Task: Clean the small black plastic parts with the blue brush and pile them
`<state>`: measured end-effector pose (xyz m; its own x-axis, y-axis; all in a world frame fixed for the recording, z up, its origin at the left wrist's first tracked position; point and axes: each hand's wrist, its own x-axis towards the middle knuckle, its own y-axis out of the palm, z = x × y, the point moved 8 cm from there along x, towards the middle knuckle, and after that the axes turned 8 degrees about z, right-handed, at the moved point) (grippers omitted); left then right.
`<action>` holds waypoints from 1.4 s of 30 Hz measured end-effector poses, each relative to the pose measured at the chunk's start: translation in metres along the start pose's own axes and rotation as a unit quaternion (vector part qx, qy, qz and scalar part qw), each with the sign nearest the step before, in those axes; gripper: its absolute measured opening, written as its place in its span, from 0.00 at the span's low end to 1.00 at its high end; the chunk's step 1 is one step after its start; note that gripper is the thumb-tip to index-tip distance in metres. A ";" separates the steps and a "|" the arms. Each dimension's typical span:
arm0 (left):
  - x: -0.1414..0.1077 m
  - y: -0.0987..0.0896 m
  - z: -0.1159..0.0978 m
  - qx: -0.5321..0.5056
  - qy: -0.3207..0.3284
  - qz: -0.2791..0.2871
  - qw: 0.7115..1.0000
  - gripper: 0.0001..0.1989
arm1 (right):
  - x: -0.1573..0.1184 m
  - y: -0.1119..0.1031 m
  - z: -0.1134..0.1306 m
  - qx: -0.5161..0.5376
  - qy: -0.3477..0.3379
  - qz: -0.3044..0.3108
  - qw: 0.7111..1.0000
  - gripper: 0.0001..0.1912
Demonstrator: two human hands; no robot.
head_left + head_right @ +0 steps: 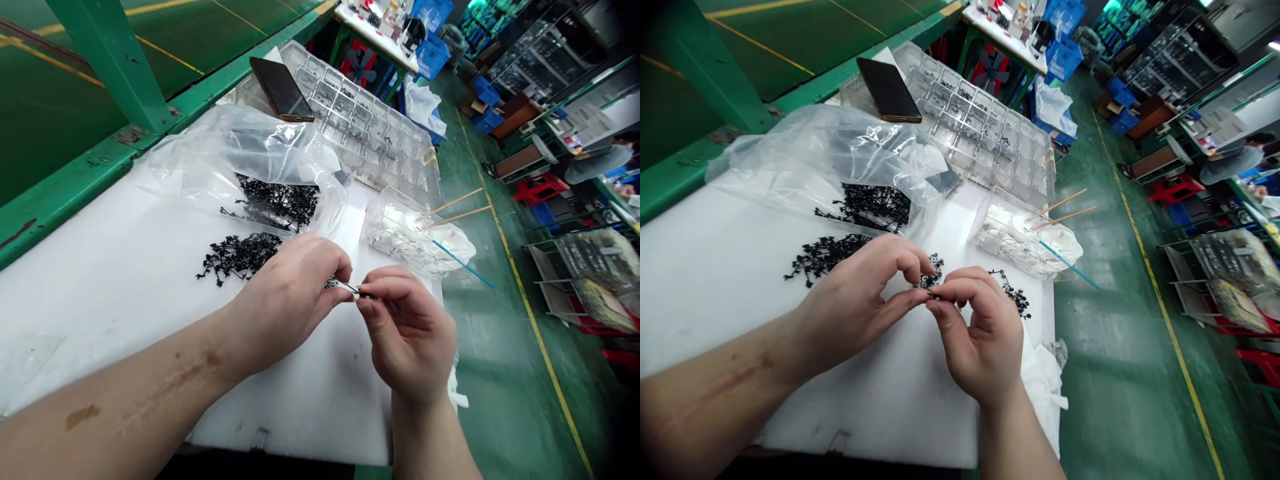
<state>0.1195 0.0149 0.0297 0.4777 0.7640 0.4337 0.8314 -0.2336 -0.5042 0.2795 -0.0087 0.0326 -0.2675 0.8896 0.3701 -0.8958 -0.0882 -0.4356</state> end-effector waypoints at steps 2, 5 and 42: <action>0.002 0.000 0.004 0.006 -0.006 0.009 1.000 0.10 | 0.000 -0.003 0.001 0.008 0.000 -0.010 1.000 0.10; 0.005 -0.005 0.011 -0.013 -0.037 0.017 0.999 0.13 | -0.001 -0.010 -0.002 0.014 -0.001 -0.042 0.999 0.08; 0.011 0.002 0.043 -0.163 -0.138 0.007 0.977 0.10 | -0.157 -0.088 -0.027 -0.414 0.483 0.023 0.771 0.25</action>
<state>0.1143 0.0487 0.0008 0.4325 0.8819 0.1878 0.8931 -0.3904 -0.2237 0.4097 -0.1290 -0.0093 0.4560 0.8478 -0.2709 -0.2527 -0.1685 -0.9528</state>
